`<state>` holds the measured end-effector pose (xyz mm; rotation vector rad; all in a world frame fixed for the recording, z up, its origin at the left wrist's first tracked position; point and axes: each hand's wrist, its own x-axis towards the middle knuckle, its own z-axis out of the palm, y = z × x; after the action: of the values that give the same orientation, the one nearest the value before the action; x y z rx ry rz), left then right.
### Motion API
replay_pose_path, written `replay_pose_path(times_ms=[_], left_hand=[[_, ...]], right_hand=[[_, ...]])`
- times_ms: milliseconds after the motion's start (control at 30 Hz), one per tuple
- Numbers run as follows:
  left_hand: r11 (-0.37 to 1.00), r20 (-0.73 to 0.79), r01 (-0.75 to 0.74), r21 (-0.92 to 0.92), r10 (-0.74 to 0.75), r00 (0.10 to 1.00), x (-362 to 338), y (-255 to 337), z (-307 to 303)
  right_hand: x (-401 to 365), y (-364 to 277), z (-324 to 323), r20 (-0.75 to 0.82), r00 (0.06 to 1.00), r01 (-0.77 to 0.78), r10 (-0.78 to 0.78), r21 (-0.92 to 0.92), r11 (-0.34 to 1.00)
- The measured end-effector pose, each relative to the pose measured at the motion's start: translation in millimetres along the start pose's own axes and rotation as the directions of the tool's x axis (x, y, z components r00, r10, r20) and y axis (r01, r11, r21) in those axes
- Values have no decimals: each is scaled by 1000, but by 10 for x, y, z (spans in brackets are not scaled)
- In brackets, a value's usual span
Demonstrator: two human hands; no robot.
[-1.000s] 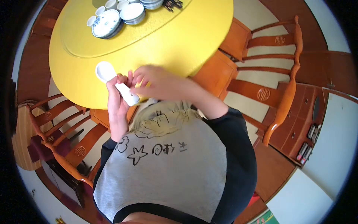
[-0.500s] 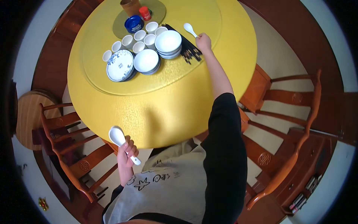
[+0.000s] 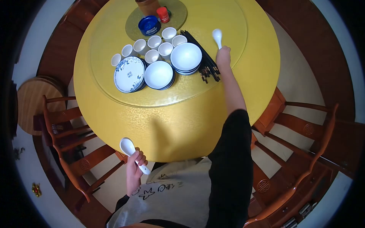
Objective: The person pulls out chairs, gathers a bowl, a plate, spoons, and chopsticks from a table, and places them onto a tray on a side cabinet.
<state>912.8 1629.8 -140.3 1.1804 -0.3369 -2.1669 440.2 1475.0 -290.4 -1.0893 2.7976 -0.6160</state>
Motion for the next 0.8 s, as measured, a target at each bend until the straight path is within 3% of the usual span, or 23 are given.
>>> replay_pose_path(times_ms=[67, 133, 167, 200, 233, 300, 367, 400, 467, 600, 667, 800], left_hand=[[1000, -39, -13, 28, 15, 999, 79, -15, 62], [991, -63, -51, 127, 60, 996, 179, -22, 119], [979, -50, -69, 193, 80, 996, 248, -17, 149], [974, -37, -81, 211, 91, 995, 334, -1, 220], [969, -24, -94, 230, 102, 995, 415, 2, 297], [981, 39, -101, 167, 95, 995, 558, -8, 415], [989, 101, -103, 103, 93, 991, 621, -52, 395], [987, 104, -120, 107, 109, 989, 656, -82, 358], [982, 154, -163, 96, 147, 977, 676, -110, 344], [987, 127, -151, 53, 144, 981, 707, -87, 320], [988, 112, -150, 26, 146, 983, 726, -72, 316], [988, 93, -145, 49, 140, 986, 832, -108, 190]], right_hand=[[-341, -88, -321, -355, 926, 209, -130, 196, 958], [-940, -443, -827, -104, 994, 93, -43, 541, 836], [-1314, -653, -1061, 60, 993, 28, -102, 721, 692], [-1617, -696, -1026, 80, 969, 108, -232, 709, 697], [-1962, -834, -1134, 205, 922, 61, -328, 761, 646], [-2515, -1036, -1203, 477, 787, -196, -391, 795, 574], [-2796, -1216, -1330, 540, 705, -331, -460, 824, 460], [-2885, -1258, -1326, 540, 707, -331, -456, 823, 461], [-3007, -1307, -1299, 443, 775, -99, -450, 789, 607], [-3102, -1318, -1222, 410, 776, -55, -480, 802, 595], [-3142, -1311, -1187, 449, 694, -6, -563, 785, 619], [-3191, -1317, -1113, 510, 664, -27, -547, 747, 664]])
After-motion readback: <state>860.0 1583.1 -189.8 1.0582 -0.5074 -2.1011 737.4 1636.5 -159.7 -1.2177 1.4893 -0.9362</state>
